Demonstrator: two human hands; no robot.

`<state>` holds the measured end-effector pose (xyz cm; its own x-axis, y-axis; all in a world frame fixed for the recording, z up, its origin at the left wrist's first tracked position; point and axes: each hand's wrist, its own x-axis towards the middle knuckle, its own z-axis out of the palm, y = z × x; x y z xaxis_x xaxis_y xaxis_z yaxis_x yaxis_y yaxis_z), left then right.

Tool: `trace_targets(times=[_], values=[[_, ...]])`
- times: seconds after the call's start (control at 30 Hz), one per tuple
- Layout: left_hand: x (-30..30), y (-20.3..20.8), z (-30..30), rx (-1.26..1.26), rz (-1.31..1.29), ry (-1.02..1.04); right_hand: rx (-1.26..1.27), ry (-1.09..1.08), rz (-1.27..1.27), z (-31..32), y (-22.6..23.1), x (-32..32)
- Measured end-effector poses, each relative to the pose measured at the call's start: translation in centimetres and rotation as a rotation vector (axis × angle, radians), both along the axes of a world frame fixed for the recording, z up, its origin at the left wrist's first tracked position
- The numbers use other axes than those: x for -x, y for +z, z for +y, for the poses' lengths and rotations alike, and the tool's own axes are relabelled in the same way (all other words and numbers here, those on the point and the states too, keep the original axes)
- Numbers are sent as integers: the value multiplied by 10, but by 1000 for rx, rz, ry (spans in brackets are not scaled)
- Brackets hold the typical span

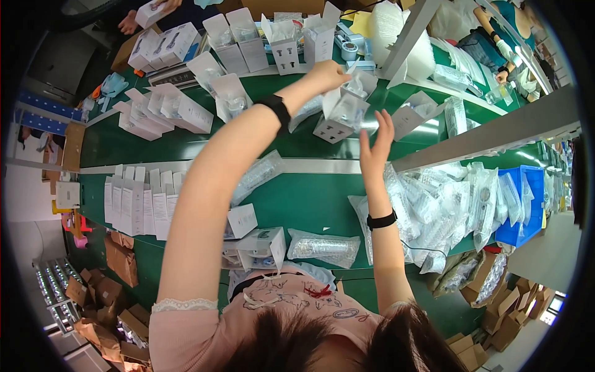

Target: The person packs items by hand, placing bubble-wrapped objects and small plastic bags into boxes before closing the lids and arranging them on the table. They then sort additional bubble-wrapped items from the table into a blue plastic bin.

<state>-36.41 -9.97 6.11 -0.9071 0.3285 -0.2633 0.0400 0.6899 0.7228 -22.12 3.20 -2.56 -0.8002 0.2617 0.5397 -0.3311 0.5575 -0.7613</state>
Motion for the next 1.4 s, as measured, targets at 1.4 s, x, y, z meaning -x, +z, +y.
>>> trace_targets(times=[1.4], values=[[-270, 144, -97, 349, 361, -366, 1513, 1023, -407, -77, 92, -140]])
